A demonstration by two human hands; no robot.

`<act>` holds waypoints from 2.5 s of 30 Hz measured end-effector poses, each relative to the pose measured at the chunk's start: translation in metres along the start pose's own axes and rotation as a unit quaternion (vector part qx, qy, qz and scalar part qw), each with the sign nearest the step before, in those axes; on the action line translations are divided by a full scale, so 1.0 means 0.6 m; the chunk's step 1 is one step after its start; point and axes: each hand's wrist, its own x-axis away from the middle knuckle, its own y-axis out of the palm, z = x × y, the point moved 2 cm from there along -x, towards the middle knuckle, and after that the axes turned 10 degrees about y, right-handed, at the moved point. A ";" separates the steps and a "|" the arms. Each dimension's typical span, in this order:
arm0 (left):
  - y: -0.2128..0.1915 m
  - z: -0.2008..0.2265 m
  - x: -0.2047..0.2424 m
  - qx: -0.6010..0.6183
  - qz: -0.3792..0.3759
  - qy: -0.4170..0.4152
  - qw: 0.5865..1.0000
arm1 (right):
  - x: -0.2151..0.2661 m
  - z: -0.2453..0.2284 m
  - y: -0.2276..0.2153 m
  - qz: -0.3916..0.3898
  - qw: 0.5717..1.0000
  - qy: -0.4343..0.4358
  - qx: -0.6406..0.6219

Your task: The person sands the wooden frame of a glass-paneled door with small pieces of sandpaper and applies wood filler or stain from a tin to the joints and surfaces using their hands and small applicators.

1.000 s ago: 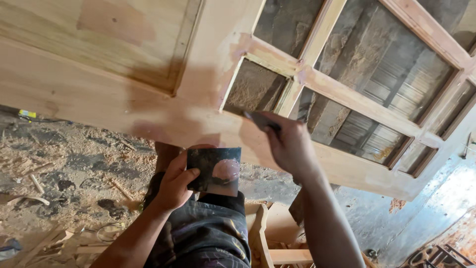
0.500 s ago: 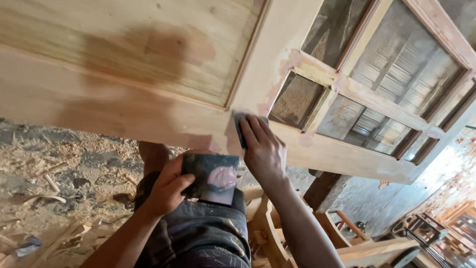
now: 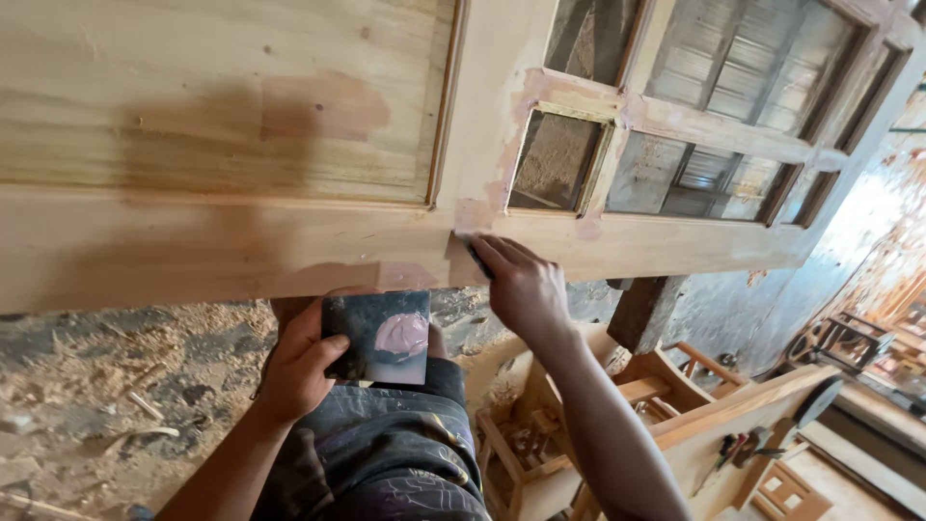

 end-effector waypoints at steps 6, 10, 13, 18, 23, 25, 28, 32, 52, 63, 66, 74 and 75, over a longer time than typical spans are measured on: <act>-0.013 -0.005 0.008 -0.091 -0.036 0.008 0.995 | -0.048 0.006 -0.002 0.004 0.994 0.099 -0.042; -0.041 -0.052 0.018 -0.059 -0.012 -0.045 0.997 | -0.034 -0.019 0.019 -0.074 0.994 0.074 -0.039; -0.058 -0.085 0.015 -0.004 0.053 -0.071 0.996 | -0.010 -0.028 0.006 -0.101 0.992 0.045 -0.066; -0.021 -0.079 -0.048 -0.054 0.059 0.073 0.994 | 0.084 -0.044 -0.064 0.034 0.928 0.185 -0.321; 0.122 -0.021 -0.088 0.085 -0.016 0.008 0.996 | 0.207 -0.120 -0.152 0.223 0.888 0.125 -0.383; 0.183 -0.001 -0.088 0.091 -0.037 -0.003 0.995 | 0.238 -0.146 -0.178 0.308 0.902 0.066 -0.295; 0.254 0.028 -0.085 0.076 -0.088 -0.007 0.993 | 0.264 -0.159 -0.204 0.369 0.902 0.042 -0.220; 0.298 0.053 -0.087 0.105 -0.123 -0.017 0.987 | 0.272 -0.142 -0.198 0.372 0.897 0.083 -0.222; 0.317 0.043 -0.078 0.029 -0.158 -0.048 0.986 | 0.331 -0.106 -0.179 0.422 0.862 0.152 -0.237; 0.293 0.075 -0.076 0.049 -0.168 -0.015 0.984 | 0.332 -0.062 -0.104 0.295 0.806 0.369 -0.357; 0.289 0.080 -0.073 0.025 -0.183 -0.017 0.983 | 0.340 -0.043 -0.100 0.322 0.756 0.356 -0.445; 0.277 0.087 -0.095 -0.046 -0.155 -0.013 0.987 | 0.306 0.019 -0.162 0.145 0.538 0.198 -0.806; 0.273 0.093 -0.098 -0.053 -0.150 -0.012 0.987 | 0.295 0.023 -0.189 0.153 0.675 0.184 -0.698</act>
